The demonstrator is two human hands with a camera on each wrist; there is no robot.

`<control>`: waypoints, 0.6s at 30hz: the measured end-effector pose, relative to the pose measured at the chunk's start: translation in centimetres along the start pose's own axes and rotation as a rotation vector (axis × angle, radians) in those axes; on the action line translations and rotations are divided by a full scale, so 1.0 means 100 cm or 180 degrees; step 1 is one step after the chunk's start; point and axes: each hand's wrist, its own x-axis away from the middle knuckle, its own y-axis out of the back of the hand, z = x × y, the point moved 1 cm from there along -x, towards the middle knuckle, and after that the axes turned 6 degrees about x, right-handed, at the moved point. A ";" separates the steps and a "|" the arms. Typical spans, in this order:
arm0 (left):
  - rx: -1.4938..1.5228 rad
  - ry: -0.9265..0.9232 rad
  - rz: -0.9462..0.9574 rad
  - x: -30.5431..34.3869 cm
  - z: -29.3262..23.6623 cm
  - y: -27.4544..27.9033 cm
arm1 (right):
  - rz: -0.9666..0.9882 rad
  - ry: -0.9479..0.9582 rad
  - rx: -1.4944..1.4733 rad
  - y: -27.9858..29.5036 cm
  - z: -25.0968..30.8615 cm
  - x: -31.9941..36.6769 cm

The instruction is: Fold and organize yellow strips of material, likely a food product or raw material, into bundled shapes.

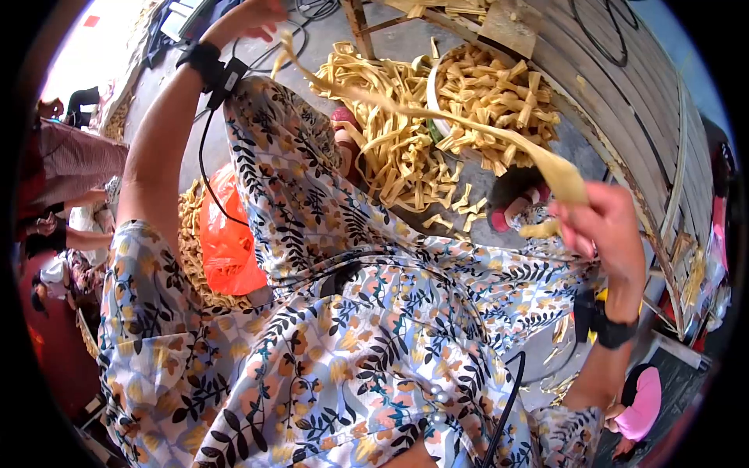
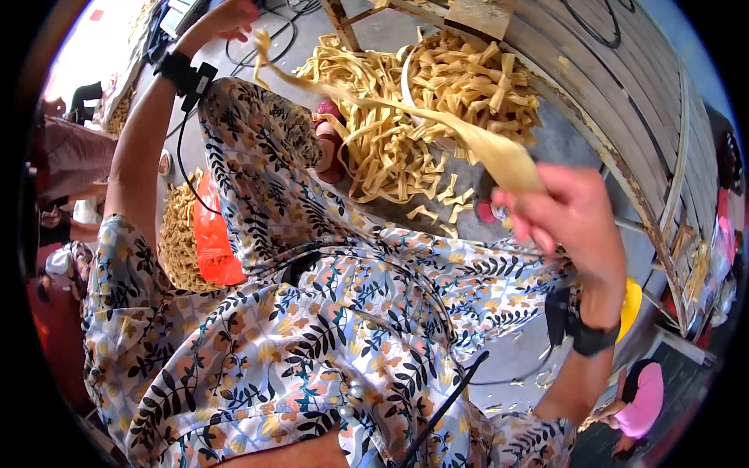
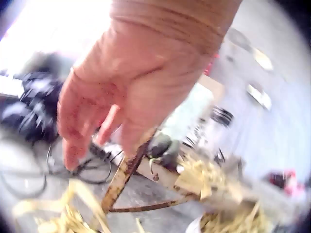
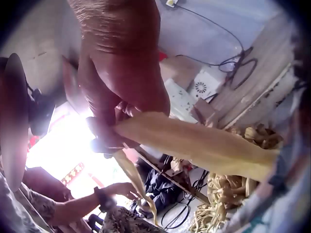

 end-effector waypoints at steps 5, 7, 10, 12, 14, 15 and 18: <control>0.0780 -0.1834 0.0950 0.030 -0.182 -0.078 | 0.0068 0.1148 0.1043 -0.027 0.014 -0.056; 0.0507 -0.2464 0.1465 0.065 -0.242 -0.111 | -0.0222 0.1623 0.1831 -0.031 0.012 -0.073; 0.1301 -0.1868 0.1947 0.058 -0.226 -0.137 | 0.0002 0.1356 0.1952 -0.019 0.004 -0.068; 0.1095 -0.1530 0.1511 0.050 -0.201 -0.129 | 0.0186 0.0834 0.1447 -0.003 -0.011 -0.058; 0.0762 -0.1390 0.1627 0.046 -0.189 -0.109 | 0.0145 0.0729 0.0710 0.005 -0.029 -0.052; 0.0782 -0.1269 0.1504 0.039 -0.178 -0.107 | 0.0233 0.0490 0.0494 0.006 -0.031 -0.050; -0.0084 -0.1039 0.1312 0.007 -0.133 -0.085 | 0.0165 0.0362 0.0514 0.011 -0.040 -0.048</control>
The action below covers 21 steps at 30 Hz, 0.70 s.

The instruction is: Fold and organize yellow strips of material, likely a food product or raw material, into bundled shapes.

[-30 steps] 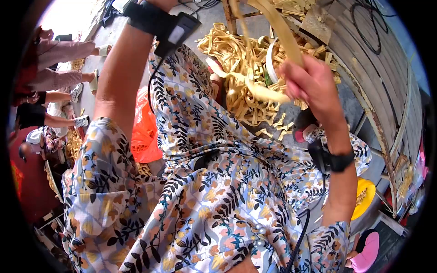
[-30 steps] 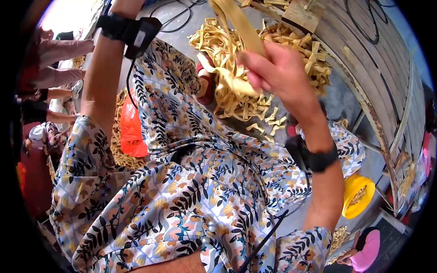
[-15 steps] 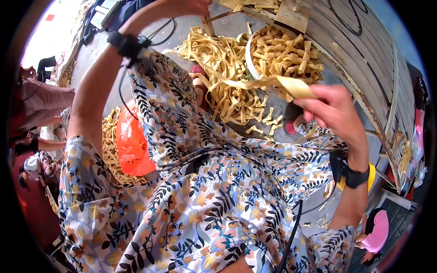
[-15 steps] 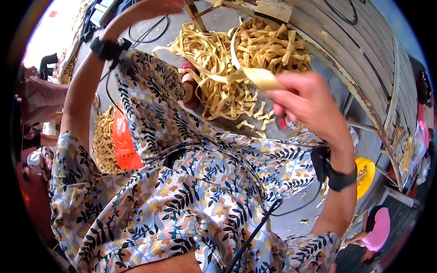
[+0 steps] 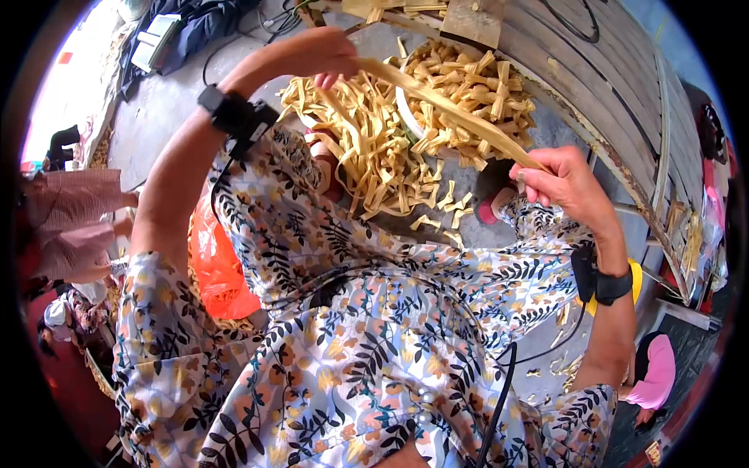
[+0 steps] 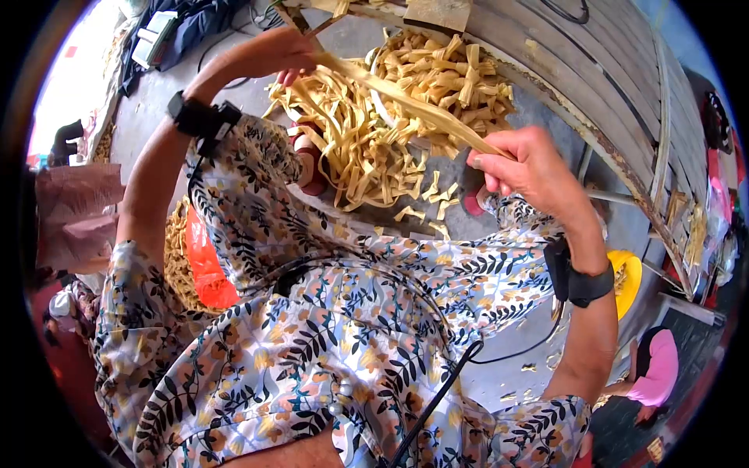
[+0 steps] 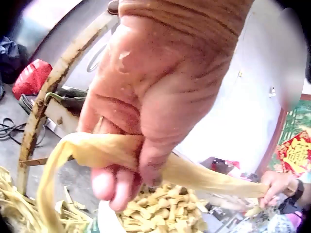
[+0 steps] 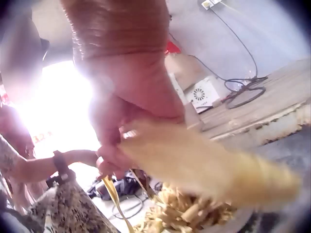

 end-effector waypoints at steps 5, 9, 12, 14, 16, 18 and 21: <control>-0.0736 -0.1095 -0.0419 -0.008 -0.061 -0.031 | -0.0414 0.0277 0.0590 -0.020 0.013 -0.023; 0.1244 -0.1064 0.0204 -0.031 -0.106 -0.068 | -0.1355 0.1525 0.2387 -0.033 0.026 -0.052; 0.1716 -0.0827 -0.0112 -0.035 -0.082 -0.065 | -0.1070 0.1062 0.2161 -0.010 0.020 -0.049; 0.1337 -0.0580 -0.0038 -0.038 -0.059 -0.056 | -0.1037 0.0752 0.1827 0.008 0.008 -0.041; 0.1039 -0.0639 -0.0300 -0.043 -0.056 -0.058 | -0.1095 0.0484 0.1146 0.013 -0.008 -0.045; 0.0611 -0.0985 -0.0895 -0.055 -0.068 -0.068 | -0.1586 0.0962 0.1800 0.006 -0.005 -0.059; 0.1656 -0.1057 -0.0991 -0.053 -0.091 -0.060 | -0.2199 0.1797 0.2257 0.000 0.014 -0.079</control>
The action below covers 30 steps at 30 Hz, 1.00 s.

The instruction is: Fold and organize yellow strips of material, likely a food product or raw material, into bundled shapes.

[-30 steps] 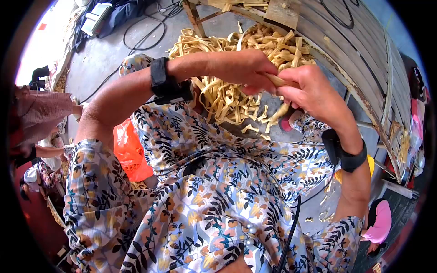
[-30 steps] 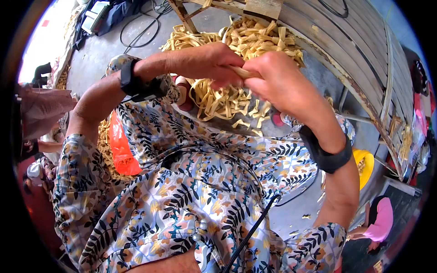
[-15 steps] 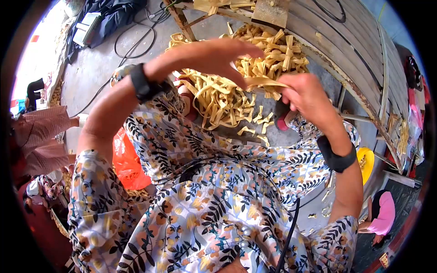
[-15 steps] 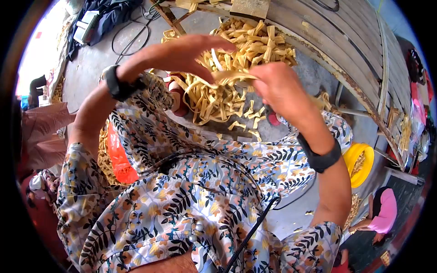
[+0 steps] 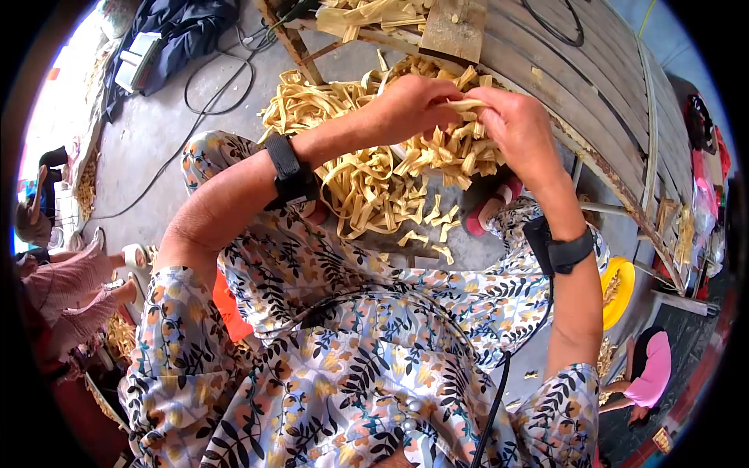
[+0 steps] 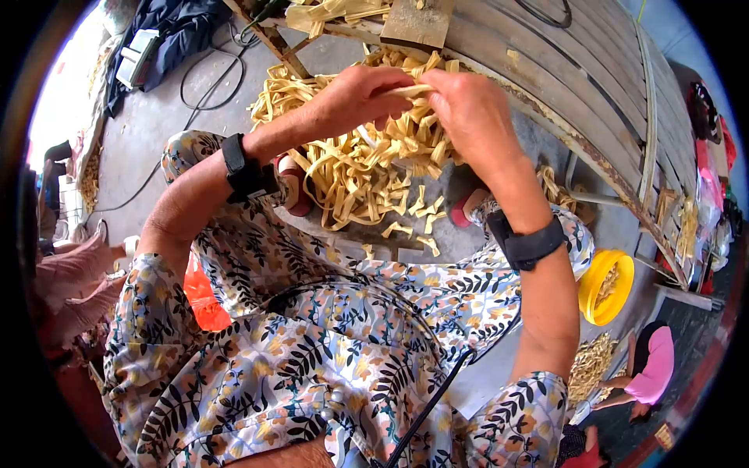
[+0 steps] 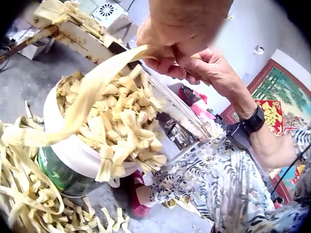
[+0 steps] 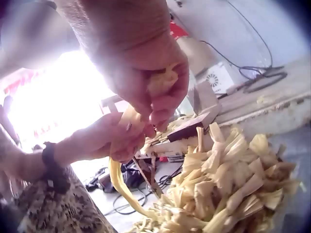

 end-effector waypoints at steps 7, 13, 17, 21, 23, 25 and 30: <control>-0.1850 -0.0474 -0.0759 -0.002 0.018 0.011 | 0.0977 -0.2142 -0.3025 -0.011 -0.026 0.006; -0.2381 -0.0428 -0.0437 -0.007 0.014 0.002 | 0.0584 -0.2414 -0.2005 -0.023 -0.045 0.006; -0.2330 -0.0936 -0.0367 -0.007 0.007 0.000 | 0.0081 -0.1929 -0.0650 -0.026 -0.047 0.011; -0.2376 -0.1264 -0.0304 -0.008 -0.001 0.007 | 0.0642 -0.2436 -0.2275 -0.027 -0.048 0.017; -0.2441 -0.1337 -0.0202 -0.012 -0.001 0.010 | 0.0793 -0.2785 -0.2536 -0.029 -0.041 0.016; -0.2541 -0.1502 -0.0095 -0.012 -0.007 0.016 | 0.0916 -0.2835 -0.2389 -0.023 -0.036 0.012; -0.1677 -0.1218 -0.0078 -0.024 -0.016 0.032 | 0.1334 -0.1383 -0.1749 -0.052 -0.052 0.033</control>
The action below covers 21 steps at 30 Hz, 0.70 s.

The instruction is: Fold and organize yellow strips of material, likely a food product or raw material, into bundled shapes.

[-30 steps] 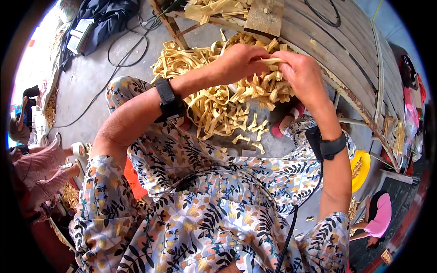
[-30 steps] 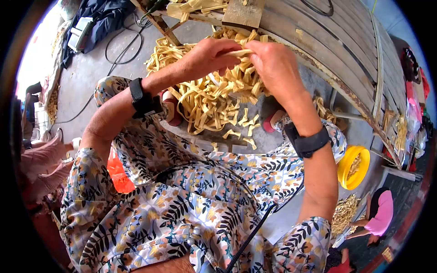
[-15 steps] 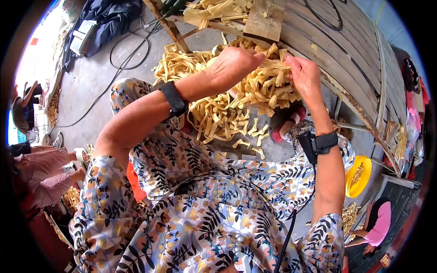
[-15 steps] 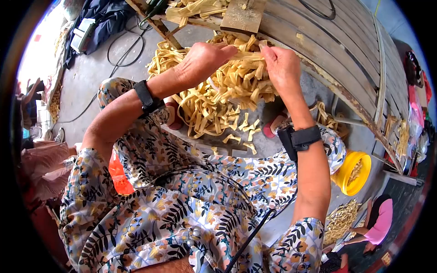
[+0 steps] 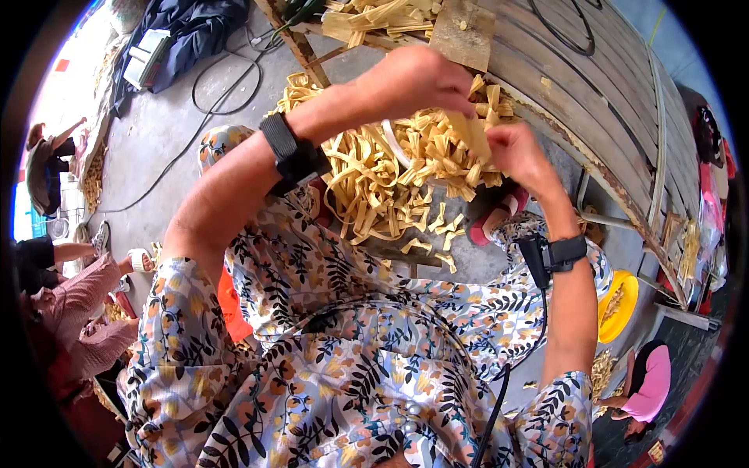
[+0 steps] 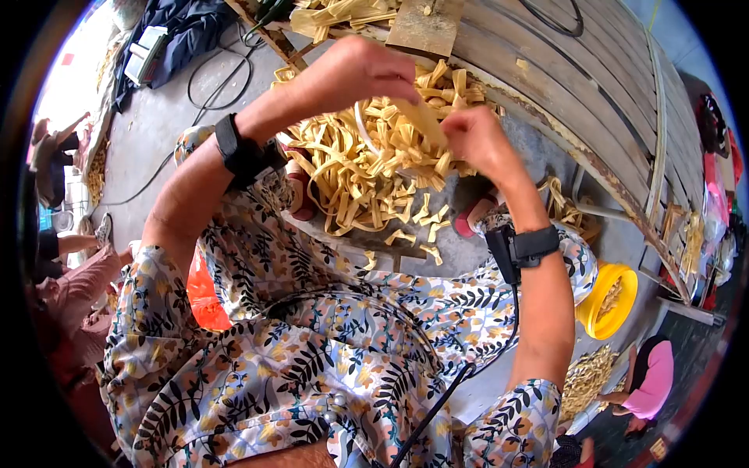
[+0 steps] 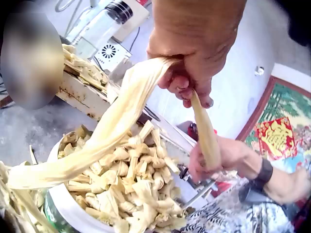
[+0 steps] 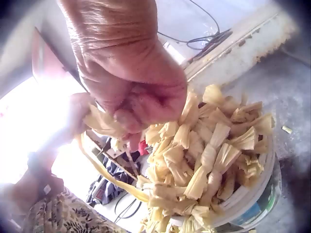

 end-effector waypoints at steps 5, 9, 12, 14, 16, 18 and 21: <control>0.2269 0.1256 0.0502 0.000 0.025 -0.009 | 0.0839 0.0069 -0.2541 0.009 0.080 0.022; 0.4954 0.1651 0.0585 0.002 0.029 -0.049 | -0.0274 0.0624 -0.2826 0.037 0.066 0.003; 0.6363 0.1605 0.1359 0.004 0.018 -0.061 | -0.0514 0.1034 -0.2032 0.030 0.068 -0.007; 0.6367 0.1463 0.1495 0.006 0.013 -0.067 | -0.0329 0.0610 -0.1768 0.031 0.070 -0.005; 0.6311 0.1610 0.1533 0.005 0.006 -0.064 | -0.0353 0.0249 -0.1353 0.030 0.078 -0.001; 0.6411 0.1724 0.1571 0.004 0.004 -0.062 | -0.0384 0.0158 -0.1197 0.029 0.083 0.003; 0.6502 0.1302 0.1062 0.011 0.004 -0.066 | -0.0636 0.0494 -0.0786 0.023 0.080 0.001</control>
